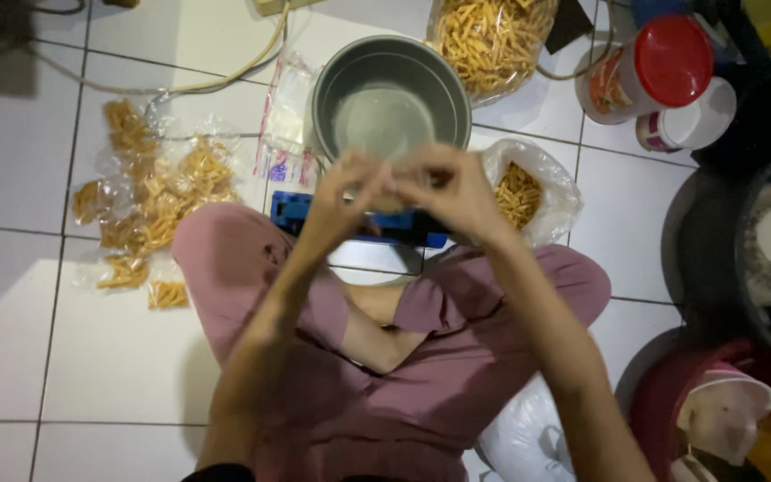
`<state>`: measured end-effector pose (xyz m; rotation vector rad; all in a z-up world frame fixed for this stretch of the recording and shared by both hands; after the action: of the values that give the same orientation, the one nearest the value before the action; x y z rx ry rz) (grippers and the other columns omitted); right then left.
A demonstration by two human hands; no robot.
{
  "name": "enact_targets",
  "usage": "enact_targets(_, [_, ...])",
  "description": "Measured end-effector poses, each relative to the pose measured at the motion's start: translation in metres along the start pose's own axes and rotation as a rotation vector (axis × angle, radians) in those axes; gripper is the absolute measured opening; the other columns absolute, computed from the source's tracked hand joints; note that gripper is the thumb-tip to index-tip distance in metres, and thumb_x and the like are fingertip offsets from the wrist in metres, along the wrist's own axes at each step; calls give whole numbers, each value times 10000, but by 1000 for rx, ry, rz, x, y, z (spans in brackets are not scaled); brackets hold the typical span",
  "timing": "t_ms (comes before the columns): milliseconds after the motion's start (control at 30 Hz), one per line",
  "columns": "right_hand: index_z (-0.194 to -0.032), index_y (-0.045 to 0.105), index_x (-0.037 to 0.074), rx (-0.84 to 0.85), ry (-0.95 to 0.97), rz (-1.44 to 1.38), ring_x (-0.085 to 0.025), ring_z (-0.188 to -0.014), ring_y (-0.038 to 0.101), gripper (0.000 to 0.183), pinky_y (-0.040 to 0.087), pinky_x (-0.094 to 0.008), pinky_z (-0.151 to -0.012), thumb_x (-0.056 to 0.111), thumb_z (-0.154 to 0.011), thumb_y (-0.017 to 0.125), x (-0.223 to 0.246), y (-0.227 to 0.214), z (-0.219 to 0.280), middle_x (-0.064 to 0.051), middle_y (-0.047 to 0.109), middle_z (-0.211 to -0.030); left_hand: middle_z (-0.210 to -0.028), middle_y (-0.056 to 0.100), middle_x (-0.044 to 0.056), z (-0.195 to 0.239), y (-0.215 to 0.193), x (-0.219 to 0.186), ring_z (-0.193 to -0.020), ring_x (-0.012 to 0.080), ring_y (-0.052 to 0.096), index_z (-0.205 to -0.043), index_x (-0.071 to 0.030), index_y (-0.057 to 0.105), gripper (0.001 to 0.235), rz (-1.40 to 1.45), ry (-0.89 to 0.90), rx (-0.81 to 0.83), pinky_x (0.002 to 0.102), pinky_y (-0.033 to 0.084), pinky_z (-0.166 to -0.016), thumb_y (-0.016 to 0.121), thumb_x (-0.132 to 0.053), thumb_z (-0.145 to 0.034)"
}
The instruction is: The person sits on the floor and repeatedly scoops yellow snack sticks from a large bag into a metal bowl. They then transfer the snacks into small plastic bags and seal them using a handheld heat sealer.
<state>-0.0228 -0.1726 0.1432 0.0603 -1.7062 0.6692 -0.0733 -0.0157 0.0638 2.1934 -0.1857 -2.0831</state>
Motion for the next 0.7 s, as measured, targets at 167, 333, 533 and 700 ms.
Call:
enact_targets(167, [-613, 612, 82, -22, 13, -125, -108, -615, 573, 273, 475, -236, -612, 101, -721, 862, -1, 39, 98, -18, 601, -613, -770, 620, 77, 96, 12, -13, -682, 262, 598, -761, -100, 673, 117, -238, 213, 5, 362, 500, -666, 692, -98, -877])
enact_targets(333, [-678, 713, 40, 58, 161, -240, -118, -659, 600, 168, 498, -290, -610, 58, -669, 880, -32, 74, 155, -73, 708, -674, -816, 687, 122, 158, 13, 44, -684, 305, 653, -965, -121, 774, 151, -270, 5, 66, 375, 529, -628, 651, -200, -929])
enact_targets(533, [-673, 754, 83, 16, 396, -143, -94, -599, 550, 112, 456, -266, -537, 110, -711, 856, -121, 91, 182, -25, 672, -584, -841, 707, 124, 161, 26, 77, -824, 362, 701, -947, -163, 772, 216, -364, -177, 75, 399, 558, -717, 628, -323, -953])
enact_targets(700, [-847, 791, 117, -136, 585, -229, -127, -726, 577, 180, 514, -315, -668, 219, -709, 847, -138, 99, 151, -58, 706, -758, -1044, 699, 252, 179, 39, 111, -974, 371, 694, -1211, -71, 668, 554, -35, -450, -457, 400, 559, -839, 879, -240, -728])
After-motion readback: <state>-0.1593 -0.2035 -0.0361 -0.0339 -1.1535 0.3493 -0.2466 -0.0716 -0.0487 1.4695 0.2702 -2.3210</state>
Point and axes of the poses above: each hand's wrist, its own z-axis away from the middle knuckle, its own y-axis out of the palm, x = y × z, the point moved 3 cm from there along -z, towards the middle knuckle
